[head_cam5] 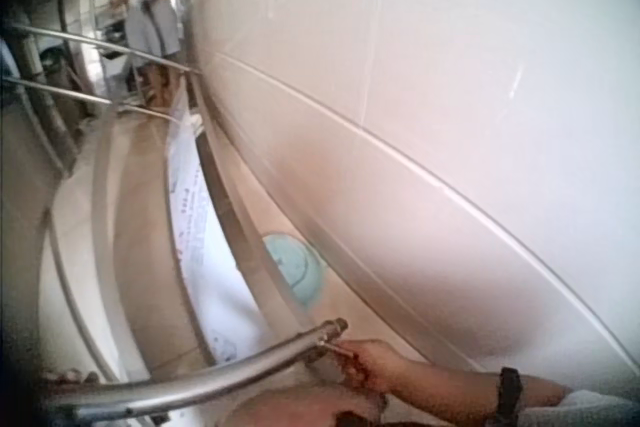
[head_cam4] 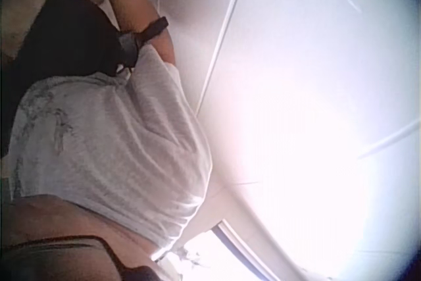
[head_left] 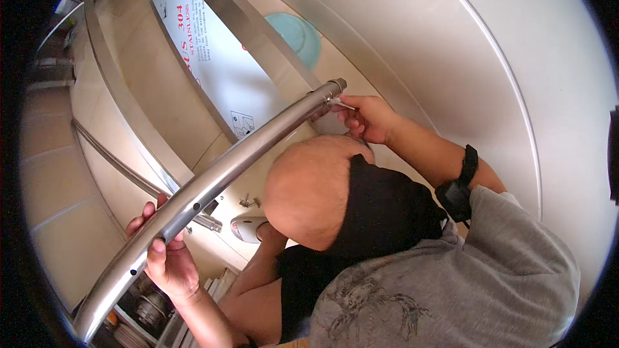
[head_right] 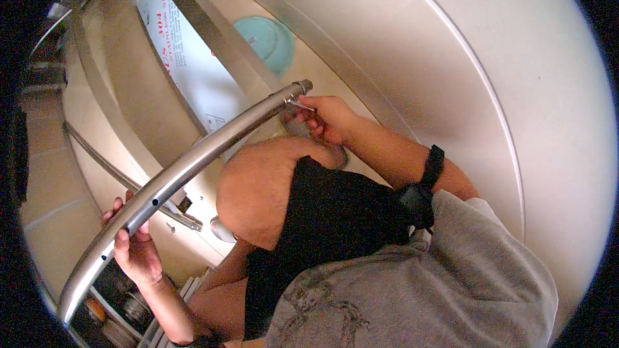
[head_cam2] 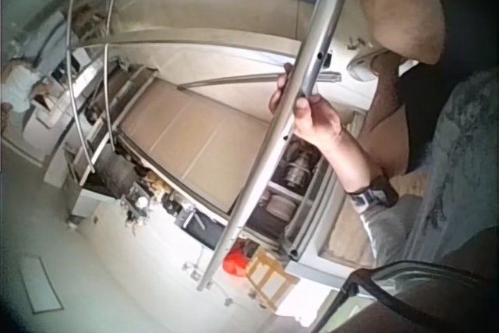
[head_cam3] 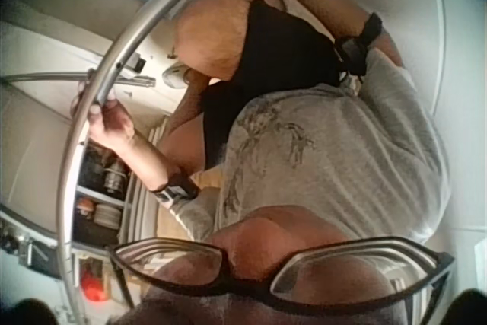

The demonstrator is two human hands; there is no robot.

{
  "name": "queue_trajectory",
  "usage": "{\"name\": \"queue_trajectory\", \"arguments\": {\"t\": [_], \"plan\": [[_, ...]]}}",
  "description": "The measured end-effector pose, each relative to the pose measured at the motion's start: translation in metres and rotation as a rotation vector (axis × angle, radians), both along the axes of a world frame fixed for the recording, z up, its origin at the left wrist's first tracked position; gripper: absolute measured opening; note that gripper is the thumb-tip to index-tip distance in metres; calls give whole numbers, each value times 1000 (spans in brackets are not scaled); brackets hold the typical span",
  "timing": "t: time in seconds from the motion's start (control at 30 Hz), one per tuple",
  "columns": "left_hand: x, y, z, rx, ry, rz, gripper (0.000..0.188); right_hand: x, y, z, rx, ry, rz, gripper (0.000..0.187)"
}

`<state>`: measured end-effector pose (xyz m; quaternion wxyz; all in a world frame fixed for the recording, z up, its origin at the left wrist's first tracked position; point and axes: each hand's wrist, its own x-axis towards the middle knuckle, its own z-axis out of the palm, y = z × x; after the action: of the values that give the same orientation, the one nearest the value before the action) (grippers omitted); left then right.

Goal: Assembling a stainless steel metal shelving unit by connecting poles and shelves with screws.

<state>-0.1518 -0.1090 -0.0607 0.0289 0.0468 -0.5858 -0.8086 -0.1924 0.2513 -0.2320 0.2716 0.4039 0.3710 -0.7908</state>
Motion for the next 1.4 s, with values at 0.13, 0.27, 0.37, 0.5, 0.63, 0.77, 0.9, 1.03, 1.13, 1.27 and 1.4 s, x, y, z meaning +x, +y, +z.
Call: {"name": "queue_trajectory", "arguments": {"t": [0.13,0.27,0.37,0.5,0.63,0.77,0.9,1.03,1.13,1.27,1.4], "plan": [[1,1,1,-32,-7,8,47,-7,6,-1,-180,-95,160,31],[1,0,0,-38,-13,6,47,-11,12,-4,-254,22,269,27],[1,-2,-1,-28,-12,-3,47,-12,-4,11,616,354,563,21],[-1,-2,4,13,2,-96,41,3,4,-9,1848,1253,1030,11],[0,-2,4,-3,8,-97,40,0,1,-9,1832,1243,1087,12],[1,-2,4,0,-15,-96,39,-6,1,-5,1114,806,762,13],[3,3,4,-3,-15,-7,44,-20,4,7,160,43,287,18],[2,0,4,17,-11,-66,41,-22,6,3,133,45,348,17],[0,1,3,8,-7,-76,40,-7,-8,-14,889,474,582,14],[2,-1,4,-4,6,-79,40,4,-9,-10,1800,1189,955,10],[1,-2,5,6,8,-105,40,2,-2,-15,1780,1163,991,10]]}}
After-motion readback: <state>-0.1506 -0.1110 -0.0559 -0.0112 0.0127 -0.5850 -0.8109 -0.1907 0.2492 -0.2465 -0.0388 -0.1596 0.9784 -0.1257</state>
